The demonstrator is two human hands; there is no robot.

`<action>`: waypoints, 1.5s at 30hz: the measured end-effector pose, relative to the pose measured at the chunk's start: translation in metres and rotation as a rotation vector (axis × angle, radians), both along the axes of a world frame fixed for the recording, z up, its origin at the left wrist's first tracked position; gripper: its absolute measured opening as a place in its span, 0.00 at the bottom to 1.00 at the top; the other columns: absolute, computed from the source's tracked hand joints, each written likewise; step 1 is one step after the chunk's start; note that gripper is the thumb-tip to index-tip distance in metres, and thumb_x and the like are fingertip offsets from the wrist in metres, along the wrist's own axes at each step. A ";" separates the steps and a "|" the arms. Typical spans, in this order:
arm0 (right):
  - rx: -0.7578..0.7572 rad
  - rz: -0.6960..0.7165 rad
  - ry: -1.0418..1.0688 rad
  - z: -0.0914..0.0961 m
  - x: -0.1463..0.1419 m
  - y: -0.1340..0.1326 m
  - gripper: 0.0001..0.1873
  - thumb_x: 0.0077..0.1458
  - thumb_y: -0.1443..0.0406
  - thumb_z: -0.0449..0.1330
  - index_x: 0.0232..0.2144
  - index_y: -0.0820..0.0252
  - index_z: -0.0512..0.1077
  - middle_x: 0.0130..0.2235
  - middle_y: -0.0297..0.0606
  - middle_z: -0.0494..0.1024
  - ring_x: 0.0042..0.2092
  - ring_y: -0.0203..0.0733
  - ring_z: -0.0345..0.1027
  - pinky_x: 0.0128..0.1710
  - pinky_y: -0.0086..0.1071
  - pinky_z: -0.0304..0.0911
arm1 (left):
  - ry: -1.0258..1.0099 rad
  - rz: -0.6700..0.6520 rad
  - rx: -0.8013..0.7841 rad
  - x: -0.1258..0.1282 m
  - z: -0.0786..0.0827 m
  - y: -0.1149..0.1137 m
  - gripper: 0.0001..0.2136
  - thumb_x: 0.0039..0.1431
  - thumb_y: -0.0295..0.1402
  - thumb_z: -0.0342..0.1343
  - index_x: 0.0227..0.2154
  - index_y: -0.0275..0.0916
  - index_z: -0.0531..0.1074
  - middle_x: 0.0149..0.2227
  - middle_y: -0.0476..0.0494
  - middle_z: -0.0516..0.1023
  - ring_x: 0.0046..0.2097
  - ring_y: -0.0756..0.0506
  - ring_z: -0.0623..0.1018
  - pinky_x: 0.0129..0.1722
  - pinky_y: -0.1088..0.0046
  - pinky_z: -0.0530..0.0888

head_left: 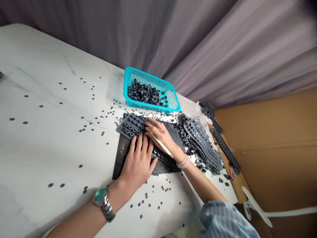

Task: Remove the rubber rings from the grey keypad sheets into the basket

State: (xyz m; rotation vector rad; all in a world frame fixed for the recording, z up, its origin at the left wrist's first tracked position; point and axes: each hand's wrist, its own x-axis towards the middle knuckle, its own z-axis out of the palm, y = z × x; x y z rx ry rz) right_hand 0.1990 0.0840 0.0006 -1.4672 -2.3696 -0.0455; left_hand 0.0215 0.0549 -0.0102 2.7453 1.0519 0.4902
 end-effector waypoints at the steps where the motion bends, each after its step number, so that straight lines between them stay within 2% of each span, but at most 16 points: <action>1: -0.002 0.001 -0.019 0.000 0.000 0.000 0.10 0.68 0.66 0.51 0.47 0.59 0.70 0.55 0.48 0.76 0.65 0.51 0.60 0.53 0.48 0.65 | -0.003 0.000 0.002 0.000 0.000 0.000 0.29 0.67 0.42 0.45 0.61 0.22 0.65 0.62 0.18 0.66 0.65 0.27 0.65 0.65 0.46 0.58; 6: -0.013 -0.013 -0.068 -0.003 0.004 0.009 0.11 0.68 0.67 0.49 0.45 0.58 0.71 0.55 0.49 0.76 0.66 0.51 0.59 0.55 0.48 0.65 | 0.000 0.003 0.008 0.000 -0.001 0.000 0.29 0.66 0.43 0.45 0.61 0.23 0.66 0.63 0.19 0.66 0.65 0.26 0.65 0.65 0.46 0.58; 10: 0.071 -0.222 0.077 -0.005 0.017 0.019 0.11 0.68 0.67 0.47 0.43 0.58 0.70 0.51 0.50 0.77 0.65 0.50 0.61 0.57 0.49 0.66 | 0.019 0.003 0.012 0.001 0.000 0.001 0.28 0.66 0.43 0.47 0.60 0.25 0.68 0.62 0.19 0.67 0.64 0.26 0.66 0.64 0.46 0.60; 12: 0.079 -0.283 0.149 -0.005 0.022 0.021 0.11 0.68 0.65 0.48 0.42 0.57 0.70 0.48 0.48 0.78 0.65 0.49 0.61 0.58 0.48 0.66 | 0.021 0.001 0.014 0.001 0.001 0.000 0.29 0.66 0.43 0.47 0.61 0.25 0.67 0.63 0.19 0.67 0.64 0.26 0.66 0.63 0.46 0.60; 16: 0.031 -0.210 0.198 -0.003 0.020 0.014 0.08 0.67 0.63 0.53 0.44 0.56 0.71 0.52 0.45 0.77 0.65 0.46 0.60 0.61 0.44 0.65 | 0.022 0.007 0.013 0.001 0.001 -0.001 0.29 0.66 0.43 0.46 0.61 0.25 0.67 0.62 0.18 0.66 0.64 0.26 0.66 0.63 0.46 0.60; 19: 0.012 -0.134 0.185 -0.002 0.011 0.010 0.09 0.67 0.63 0.53 0.45 0.55 0.72 0.55 0.44 0.76 0.67 0.47 0.58 0.61 0.46 0.64 | 0.032 0.011 0.018 0.000 0.002 -0.001 0.28 0.67 0.43 0.44 0.60 0.25 0.67 0.62 0.18 0.67 0.64 0.26 0.66 0.64 0.46 0.59; 24: -0.033 -0.025 0.145 0.004 -0.004 0.010 0.10 0.67 0.64 0.53 0.46 0.57 0.73 0.55 0.46 0.76 0.65 0.48 0.60 0.59 0.49 0.65 | 0.032 0.022 0.013 0.000 0.003 -0.001 0.28 0.67 0.42 0.43 0.61 0.24 0.66 0.62 0.20 0.68 0.64 0.28 0.66 0.65 0.48 0.58; 35: -0.062 0.001 0.107 0.004 -0.009 0.015 0.11 0.68 0.65 0.51 0.45 0.59 0.73 0.55 0.49 0.76 0.65 0.49 0.61 0.58 0.50 0.66 | 0.021 0.017 -0.001 0.000 0.003 -0.002 0.29 0.67 0.42 0.44 0.61 0.23 0.66 0.61 0.18 0.68 0.64 0.27 0.66 0.65 0.48 0.59; 41: -0.066 0.004 0.201 0.006 -0.006 0.016 0.10 0.67 0.64 0.52 0.46 0.56 0.72 0.55 0.44 0.76 0.67 0.46 0.58 0.60 0.49 0.65 | 0.035 0.020 0.004 0.001 0.003 -0.002 0.29 0.67 0.42 0.44 0.61 0.23 0.66 0.61 0.19 0.69 0.63 0.28 0.67 0.65 0.48 0.59; 45: -0.059 0.008 0.139 0.006 -0.007 0.016 0.09 0.67 0.64 0.52 0.45 0.56 0.72 0.54 0.46 0.77 0.66 0.48 0.59 0.59 0.50 0.65 | 0.028 0.017 -0.002 0.001 0.003 -0.002 0.29 0.67 0.42 0.44 0.61 0.23 0.66 0.61 0.19 0.68 0.63 0.27 0.67 0.65 0.47 0.59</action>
